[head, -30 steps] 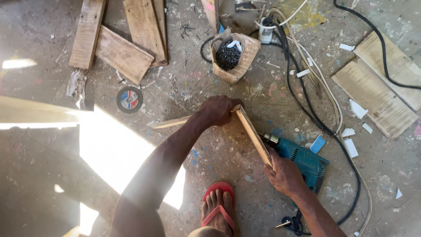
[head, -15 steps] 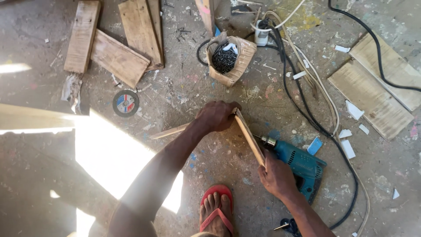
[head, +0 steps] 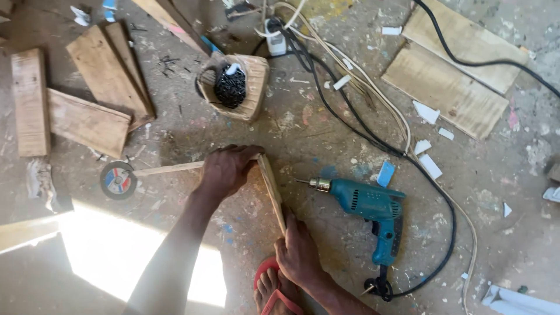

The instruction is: Assembling wooden furniture components using a power drill and screws

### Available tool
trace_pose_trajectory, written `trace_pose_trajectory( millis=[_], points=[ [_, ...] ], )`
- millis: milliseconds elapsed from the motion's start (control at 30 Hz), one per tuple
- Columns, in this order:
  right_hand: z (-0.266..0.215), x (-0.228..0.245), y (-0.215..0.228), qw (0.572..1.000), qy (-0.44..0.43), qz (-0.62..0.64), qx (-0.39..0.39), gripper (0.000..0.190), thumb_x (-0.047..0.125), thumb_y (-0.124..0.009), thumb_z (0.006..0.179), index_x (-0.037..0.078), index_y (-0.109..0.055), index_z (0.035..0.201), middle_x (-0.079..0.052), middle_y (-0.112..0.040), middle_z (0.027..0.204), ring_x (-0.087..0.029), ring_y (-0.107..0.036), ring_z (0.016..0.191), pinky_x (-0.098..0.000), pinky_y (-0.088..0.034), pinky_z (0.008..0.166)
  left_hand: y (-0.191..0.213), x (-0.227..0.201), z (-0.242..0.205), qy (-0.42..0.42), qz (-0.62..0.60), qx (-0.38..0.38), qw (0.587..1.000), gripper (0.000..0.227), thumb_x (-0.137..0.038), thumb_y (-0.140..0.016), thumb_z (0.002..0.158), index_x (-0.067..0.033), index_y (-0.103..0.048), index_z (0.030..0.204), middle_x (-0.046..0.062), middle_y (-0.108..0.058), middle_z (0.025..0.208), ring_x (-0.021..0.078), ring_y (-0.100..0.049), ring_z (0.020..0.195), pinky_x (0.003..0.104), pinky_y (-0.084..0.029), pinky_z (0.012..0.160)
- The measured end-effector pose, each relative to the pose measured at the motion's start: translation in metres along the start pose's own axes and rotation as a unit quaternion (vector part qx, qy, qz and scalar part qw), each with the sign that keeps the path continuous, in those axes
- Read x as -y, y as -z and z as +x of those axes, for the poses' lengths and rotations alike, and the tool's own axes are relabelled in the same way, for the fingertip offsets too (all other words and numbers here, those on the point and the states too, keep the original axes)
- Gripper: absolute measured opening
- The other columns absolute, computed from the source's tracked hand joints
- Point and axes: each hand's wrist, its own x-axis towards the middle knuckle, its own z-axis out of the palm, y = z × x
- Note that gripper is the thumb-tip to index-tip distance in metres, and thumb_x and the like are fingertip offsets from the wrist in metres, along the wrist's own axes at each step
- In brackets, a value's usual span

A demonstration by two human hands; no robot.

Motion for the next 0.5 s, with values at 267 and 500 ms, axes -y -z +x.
trace_pose_trajectory(
  millis=[267,500],
  points=[
    [0.007,0.036,-0.01,0.998,0.002,0.057,-0.015,0.068,0.004,-0.053,0.093,-0.006,-0.025,0.154,-0.03,-0.046,0.144,-0.041,-0.058,0.12,-0.0476,-0.063,0.088,-0.001,0.009,0.02,-0.034,0.032,0.067,0.997,0.03,-0.031,-0.062,0.097,-0.0366,-0.07,0.126,-0.012,-0.076,0.12,0.0149,-0.07,0.104,0.04,-0.051,0.093],
    [0.018,0.077,0.087,0.913,-0.032,0.308,0.268,0.093,0.028,-0.061,0.087,0.005,-0.009,0.161,-0.021,-0.006,0.171,-0.043,-0.024,0.151,-0.057,-0.047,0.11,0.014,-0.001,0.021,-0.048,0.097,0.052,0.993,0.029,-0.036,-0.068,0.087,-0.0368,-0.073,0.116,-0.019,-0.073,0.117,0.0132,-0.058,0.123,0.065,-0.01,0.123]
  ],
)
